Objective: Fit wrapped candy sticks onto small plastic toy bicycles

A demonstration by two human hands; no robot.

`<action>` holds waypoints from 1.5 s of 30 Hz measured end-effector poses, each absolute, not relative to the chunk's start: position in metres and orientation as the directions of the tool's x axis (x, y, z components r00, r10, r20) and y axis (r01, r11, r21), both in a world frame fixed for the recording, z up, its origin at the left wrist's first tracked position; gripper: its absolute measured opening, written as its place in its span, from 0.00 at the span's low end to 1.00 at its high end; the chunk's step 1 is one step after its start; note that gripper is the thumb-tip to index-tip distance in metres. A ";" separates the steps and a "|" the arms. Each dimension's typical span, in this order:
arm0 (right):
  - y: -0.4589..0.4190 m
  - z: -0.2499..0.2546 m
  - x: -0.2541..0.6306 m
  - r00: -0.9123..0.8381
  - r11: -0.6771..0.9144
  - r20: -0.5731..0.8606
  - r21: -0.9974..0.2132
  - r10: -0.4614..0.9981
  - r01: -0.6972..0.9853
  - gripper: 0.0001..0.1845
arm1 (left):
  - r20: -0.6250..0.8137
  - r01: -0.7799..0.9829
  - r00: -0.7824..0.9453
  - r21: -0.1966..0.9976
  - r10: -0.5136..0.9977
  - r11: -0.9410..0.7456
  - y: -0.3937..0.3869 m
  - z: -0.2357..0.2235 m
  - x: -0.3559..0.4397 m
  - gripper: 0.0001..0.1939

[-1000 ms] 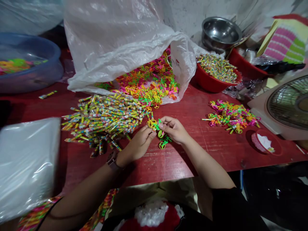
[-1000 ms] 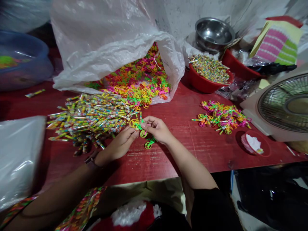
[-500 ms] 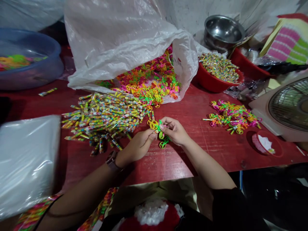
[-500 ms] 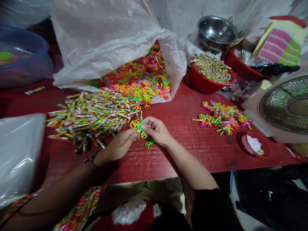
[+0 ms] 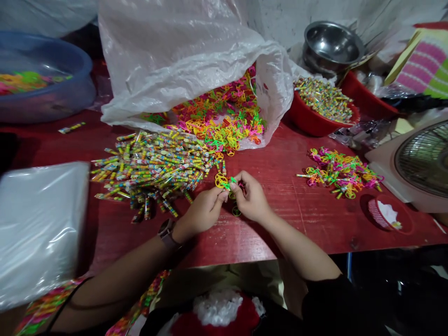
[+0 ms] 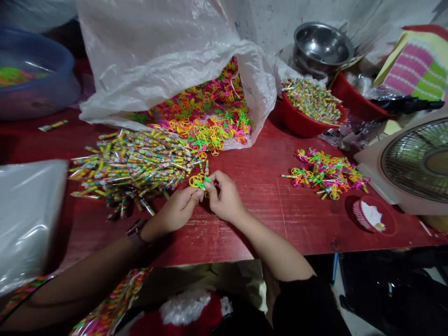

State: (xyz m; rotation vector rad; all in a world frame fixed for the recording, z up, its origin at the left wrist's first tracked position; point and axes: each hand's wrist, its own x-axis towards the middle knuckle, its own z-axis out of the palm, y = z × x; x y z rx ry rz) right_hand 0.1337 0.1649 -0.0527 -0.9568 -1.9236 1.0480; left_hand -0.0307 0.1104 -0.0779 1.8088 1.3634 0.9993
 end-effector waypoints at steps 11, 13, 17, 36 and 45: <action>0.243 -0.010 0.270 -0.078 0.264 0.313 -0.613 0.946 0.745 0.11 | 0.404 0.666 -0.026 0.689 0.914 -0.286 0.140 -0.069 -0.073 0.15; 0.255 -0.016 0.290 0.050 0.075 0.270 -0.432 0.962 0.899 0.09 | 0.411 0.746 0.139 0.555 0.901 -0.368 0.142 -0.076 -0.070 0.14; 0.250 -0.029 0.264 0.073 0.023 0.316 -0.290 0.946 0.957 0.16 | 0.356 0.842 0.277 0.356 0.892 -0.404 0.142 -0.092 -0.060 0.24; 0.206 -0.075 0.151 -0.487 0.290 -0.076 -0.720 0.870 0.630 0.05 | 0.290 0.885 0.352 0.208 0.890 -0.418 0.159 -0.105 -0.051 0.26; 0.209 -0.080 0.160 -0.269 0.257 0.049 -0.503 0.962 0.825 0.19 | 0.337 0.822 0.452 0.203 0.826 -0.532 0.155 -0.110 -0.050 0.18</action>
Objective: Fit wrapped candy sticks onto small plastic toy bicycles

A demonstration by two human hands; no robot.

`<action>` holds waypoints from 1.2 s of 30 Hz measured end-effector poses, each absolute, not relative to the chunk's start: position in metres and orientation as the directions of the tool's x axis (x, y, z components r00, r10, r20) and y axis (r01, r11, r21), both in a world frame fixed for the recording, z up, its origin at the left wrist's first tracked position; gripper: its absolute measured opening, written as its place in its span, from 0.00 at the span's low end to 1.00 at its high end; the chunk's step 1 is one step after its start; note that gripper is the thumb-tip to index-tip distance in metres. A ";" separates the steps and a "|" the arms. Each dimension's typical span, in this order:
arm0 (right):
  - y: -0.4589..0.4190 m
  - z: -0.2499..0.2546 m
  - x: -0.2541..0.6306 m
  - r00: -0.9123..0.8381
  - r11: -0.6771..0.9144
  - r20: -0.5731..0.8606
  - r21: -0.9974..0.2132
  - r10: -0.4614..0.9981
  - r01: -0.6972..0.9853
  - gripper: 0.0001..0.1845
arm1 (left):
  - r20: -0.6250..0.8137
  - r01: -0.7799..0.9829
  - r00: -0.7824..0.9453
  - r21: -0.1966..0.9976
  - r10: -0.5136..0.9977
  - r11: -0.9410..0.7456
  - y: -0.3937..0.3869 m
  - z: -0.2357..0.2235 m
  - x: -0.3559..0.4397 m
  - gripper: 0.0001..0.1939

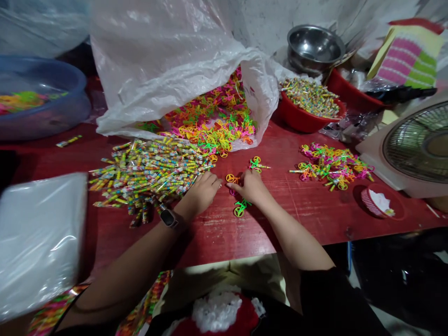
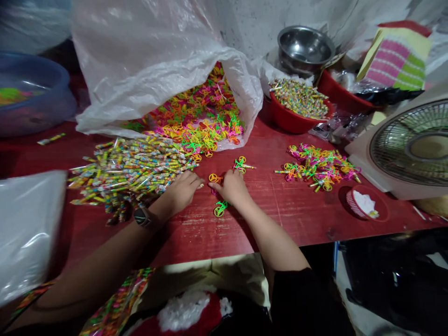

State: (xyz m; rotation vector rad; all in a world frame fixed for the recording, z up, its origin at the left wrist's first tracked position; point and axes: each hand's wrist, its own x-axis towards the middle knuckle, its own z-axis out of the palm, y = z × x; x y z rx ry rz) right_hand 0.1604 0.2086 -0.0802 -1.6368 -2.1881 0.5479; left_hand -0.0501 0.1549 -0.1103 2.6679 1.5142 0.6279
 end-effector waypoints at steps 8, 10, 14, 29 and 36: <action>0.216 -0.076 0.163 -0.394 0.171 0.028 -0.927 0.919 0.333 0.17 | 0.341 0.635 0.176 0.677 0.923 -0.371 0.142 -0.093 -0.039 0.12; 0.213 -0.072 0.162 -0.445 0.102 0.051 -0.991 0.894 0.091 0.21 | 0.273 0.470 0.124 0.831 0.954 -0.299 0.136 -0.091 -0.036 0.12; 0.199 -0.068 0.151 -0.586 -0.095 -0.032 -0.992 0.810 -0.078 0.24 | 0.243 0.205 0.119 0.943 0.963 -0.264 0.128 -0.091 -0.031 0.11; 0.194 -0.066 0.151 -0.601 0.001 0.082 -0.991 0.795 -0.134 0.23 | 0.182 0.137 0.166 0.969 0.969 -0.205 0.119 -0.078 -0.035 0.14; 0.191 -0.068 0.148 -0.639 -0.054 0.061 -0.986 0.766 -0.159 0.22 | 0.185 0.060 0.197 0.978 0.963 -0.200 0.119 -0.079 -0.037 0.12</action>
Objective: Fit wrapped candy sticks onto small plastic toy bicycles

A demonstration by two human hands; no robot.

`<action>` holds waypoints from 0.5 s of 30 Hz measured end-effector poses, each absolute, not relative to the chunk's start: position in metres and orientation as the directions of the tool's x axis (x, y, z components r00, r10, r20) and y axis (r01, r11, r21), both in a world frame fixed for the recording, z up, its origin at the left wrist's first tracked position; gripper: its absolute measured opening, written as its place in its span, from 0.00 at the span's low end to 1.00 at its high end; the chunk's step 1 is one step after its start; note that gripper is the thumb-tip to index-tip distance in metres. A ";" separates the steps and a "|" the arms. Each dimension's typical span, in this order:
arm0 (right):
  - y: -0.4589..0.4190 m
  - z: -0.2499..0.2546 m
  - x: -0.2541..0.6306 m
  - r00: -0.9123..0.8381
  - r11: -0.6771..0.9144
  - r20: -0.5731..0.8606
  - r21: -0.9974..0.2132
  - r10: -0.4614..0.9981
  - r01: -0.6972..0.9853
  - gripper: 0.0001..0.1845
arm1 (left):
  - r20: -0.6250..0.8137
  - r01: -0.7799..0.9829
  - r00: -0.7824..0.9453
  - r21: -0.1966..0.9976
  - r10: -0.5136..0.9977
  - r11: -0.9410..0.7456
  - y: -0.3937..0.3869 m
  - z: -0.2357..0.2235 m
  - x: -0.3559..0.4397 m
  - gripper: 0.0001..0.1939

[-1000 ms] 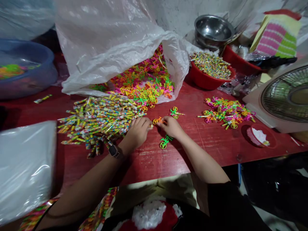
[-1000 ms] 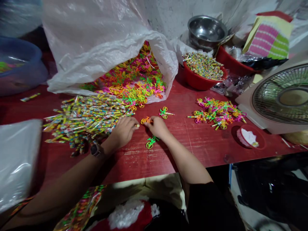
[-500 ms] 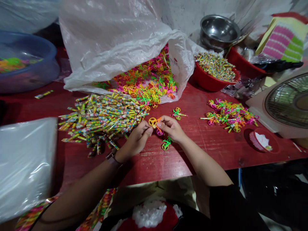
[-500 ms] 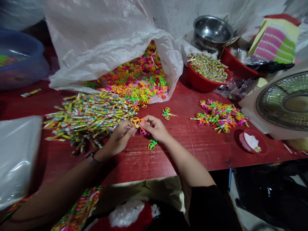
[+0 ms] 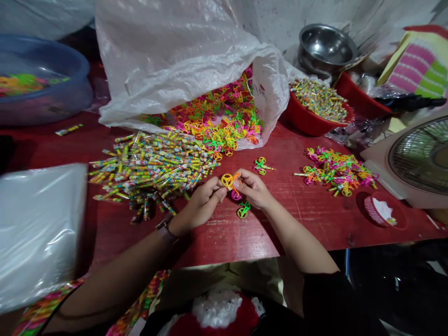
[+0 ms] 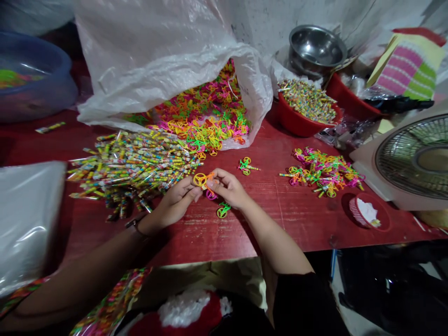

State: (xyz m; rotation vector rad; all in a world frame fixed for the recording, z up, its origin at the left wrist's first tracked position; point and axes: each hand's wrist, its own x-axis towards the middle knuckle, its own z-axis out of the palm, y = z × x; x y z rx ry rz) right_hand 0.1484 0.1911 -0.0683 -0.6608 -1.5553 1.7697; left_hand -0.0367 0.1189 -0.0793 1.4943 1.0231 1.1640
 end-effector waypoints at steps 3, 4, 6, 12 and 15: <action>0.192 -0.067 0.148 -0.640 -0.060 0.039 -0.989 0.767 -0.132 0.23 | 0.171 0.051 0.189 0.982 0.967 -0.184 0.118 -0.082 -0.036 0.13; 0.193 -0.066 0.149 -0.637 -0.049 0.044 -0.991 0.770 -0.127 0.23 | 0.169 0.047 0.184 0.982 0.968 -0.181 0.118 -0.083 -0.036 0.13; 0.193 -0.064 0.149 -0.642 -0.026 0.048 -0.994 0.765 -0.104 0.24 | 0.171 0.034 0.170 0.983 0.970 -0.180 0.118 -0.085 -0.034 0.15; 0.186 -0.065 0.145 -0.578 0.127 0.095 -0.992 0.810 0.016 0.22 | 0.124 0.092 0.096 0.987 0.988 -0.133 0.118 -0.089 -0.033 0.15; 0.178 -0.071 0.137 -0.452 0.269 0.200 -0.959 0.870 0.093 0.18 | 0.130 0.175 0.037 0.975 0.991 -0.134 0.119 -0.092 -0.035 0.14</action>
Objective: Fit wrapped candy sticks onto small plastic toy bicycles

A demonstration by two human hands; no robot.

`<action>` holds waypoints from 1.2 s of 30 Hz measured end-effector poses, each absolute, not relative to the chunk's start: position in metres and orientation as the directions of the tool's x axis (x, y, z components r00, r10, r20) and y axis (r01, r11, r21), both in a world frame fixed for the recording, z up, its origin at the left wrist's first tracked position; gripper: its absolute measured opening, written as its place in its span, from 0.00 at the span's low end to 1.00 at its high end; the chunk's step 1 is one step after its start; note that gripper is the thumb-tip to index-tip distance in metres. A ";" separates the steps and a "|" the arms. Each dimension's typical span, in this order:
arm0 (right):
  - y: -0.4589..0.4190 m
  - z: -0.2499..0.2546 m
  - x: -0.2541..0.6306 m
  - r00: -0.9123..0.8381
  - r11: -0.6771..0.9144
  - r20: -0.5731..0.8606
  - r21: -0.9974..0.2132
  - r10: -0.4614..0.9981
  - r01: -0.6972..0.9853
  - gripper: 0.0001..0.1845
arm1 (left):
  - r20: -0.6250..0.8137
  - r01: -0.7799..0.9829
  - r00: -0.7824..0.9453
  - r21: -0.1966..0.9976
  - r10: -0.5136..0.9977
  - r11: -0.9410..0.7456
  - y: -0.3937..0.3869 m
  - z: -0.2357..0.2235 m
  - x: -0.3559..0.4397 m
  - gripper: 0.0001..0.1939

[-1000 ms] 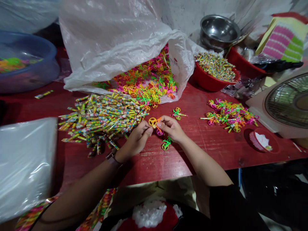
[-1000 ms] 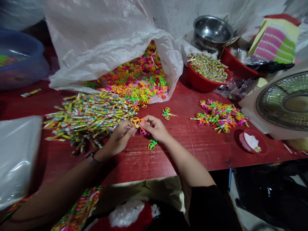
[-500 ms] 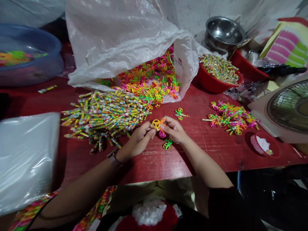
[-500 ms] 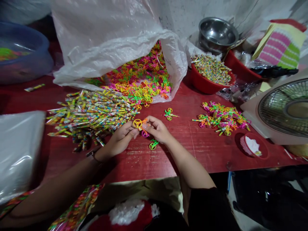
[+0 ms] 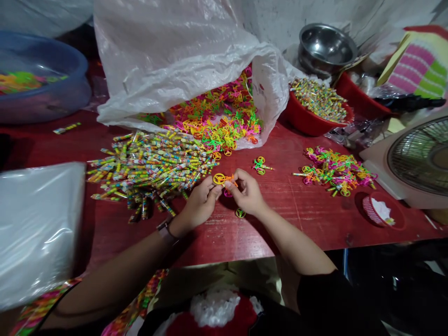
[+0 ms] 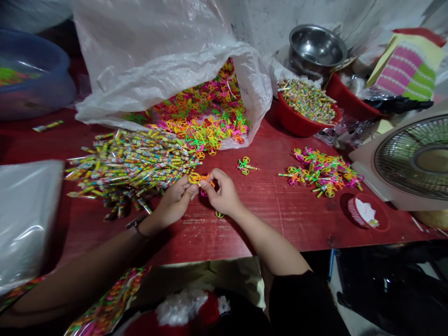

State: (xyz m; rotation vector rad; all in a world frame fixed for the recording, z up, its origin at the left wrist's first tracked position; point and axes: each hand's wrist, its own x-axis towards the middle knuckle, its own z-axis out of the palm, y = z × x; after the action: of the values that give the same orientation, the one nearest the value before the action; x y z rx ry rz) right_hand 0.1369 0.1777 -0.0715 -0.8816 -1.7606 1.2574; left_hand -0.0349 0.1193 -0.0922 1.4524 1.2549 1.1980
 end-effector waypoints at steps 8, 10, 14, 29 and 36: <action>0.190 -0.057 0.147 -0.398 0.416 0.297 -0.873 0.868 0.256 0.14 | 0.187 0.287 0.124 0.933 0.974 -0.216 0.125 -0.080 -0.037 0.13; 0.210 -0.046 0.173 -0.370 0.401 0.264 -0.840 0.891 0.366 0.15 | 0.284 0.420 0.128 0.853 0.950 -0.312 0.129 -0.076 -0.041 0.11; 0.247 -0.042 0.222 -0.057 0.155 0.201 -0.516 0.978 0.843 0.15 | 0.438 0.800 0.071 0.512 0.896 -0.314 0.140 -0.080 -0.052 0.09; 0.304 -0.100 0.250 -0.130 0.150 0.135 -0.155 0.982 0.976 0.28 | 0.340 0.968 0.150 0.140 0.928 -0.208 0.143 -0.091 -0.063 0.15; 0.344 -0.059 0.282 0.121 -0.095 0.421 -0.082 0.899 0.992 0.26 | 0.398 0.959 0.138 0.177 0.907 -0.223 0.141 -0.088 -0.063 0.19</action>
State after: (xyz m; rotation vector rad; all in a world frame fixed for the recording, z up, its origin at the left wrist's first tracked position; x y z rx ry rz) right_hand 0.2817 0.3440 -0.0591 -2.0619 -1.8406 -0.3768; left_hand -0.0633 0.1414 -0.0879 2.4567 2.0274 0.7036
